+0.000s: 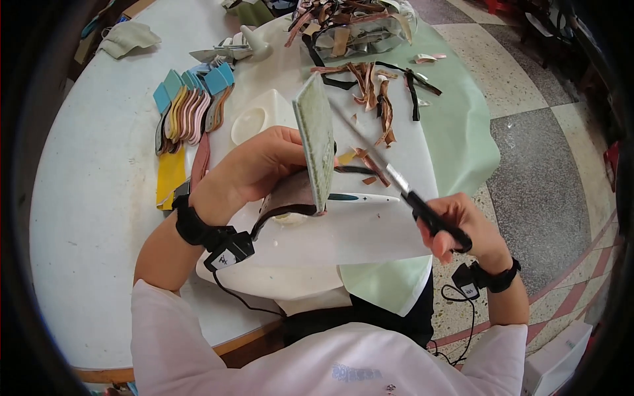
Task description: Applying black lining or tape to shoe insoles and organizing components.
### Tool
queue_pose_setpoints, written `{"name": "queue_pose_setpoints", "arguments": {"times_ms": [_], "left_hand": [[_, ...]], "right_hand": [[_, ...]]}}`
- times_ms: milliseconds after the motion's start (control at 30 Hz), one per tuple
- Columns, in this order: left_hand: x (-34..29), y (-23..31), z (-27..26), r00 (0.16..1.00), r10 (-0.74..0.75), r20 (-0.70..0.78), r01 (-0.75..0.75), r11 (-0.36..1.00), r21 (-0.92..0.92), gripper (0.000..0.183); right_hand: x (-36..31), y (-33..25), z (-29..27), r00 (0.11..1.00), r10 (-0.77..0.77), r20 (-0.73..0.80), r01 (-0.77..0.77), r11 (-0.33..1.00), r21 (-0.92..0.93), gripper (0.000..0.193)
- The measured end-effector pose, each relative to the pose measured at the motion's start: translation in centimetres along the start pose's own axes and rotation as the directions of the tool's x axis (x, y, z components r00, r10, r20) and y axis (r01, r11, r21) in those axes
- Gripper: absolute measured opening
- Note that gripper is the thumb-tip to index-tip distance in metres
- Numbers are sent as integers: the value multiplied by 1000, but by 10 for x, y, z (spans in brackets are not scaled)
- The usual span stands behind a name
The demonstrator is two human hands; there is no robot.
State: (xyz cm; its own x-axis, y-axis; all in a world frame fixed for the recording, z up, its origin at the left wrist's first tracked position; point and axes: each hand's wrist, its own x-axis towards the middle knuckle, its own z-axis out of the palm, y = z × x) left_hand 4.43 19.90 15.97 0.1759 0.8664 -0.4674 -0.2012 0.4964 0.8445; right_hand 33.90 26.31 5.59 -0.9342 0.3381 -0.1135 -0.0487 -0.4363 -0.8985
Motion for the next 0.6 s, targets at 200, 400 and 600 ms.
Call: {"name": "queue_pose_setpoints", "arguments": {"times_ms": [200,400,600], "left_hand": [[-14,-9,1,958,210,-193,-170,964,205,17],[-40,-40,10,782,540,-310,-306,767,564,15],[-72,-68,15,687,576,-444,-359,799,482,17]], "right_hand": [[19,-32,-23,880,-182,-439,-148,773,-617,48],[69,-25,-45,711,-495,-499,-474,186,-861,52],[73,-19,-24,761,-470,-447,-477,63,-877,37]]}}
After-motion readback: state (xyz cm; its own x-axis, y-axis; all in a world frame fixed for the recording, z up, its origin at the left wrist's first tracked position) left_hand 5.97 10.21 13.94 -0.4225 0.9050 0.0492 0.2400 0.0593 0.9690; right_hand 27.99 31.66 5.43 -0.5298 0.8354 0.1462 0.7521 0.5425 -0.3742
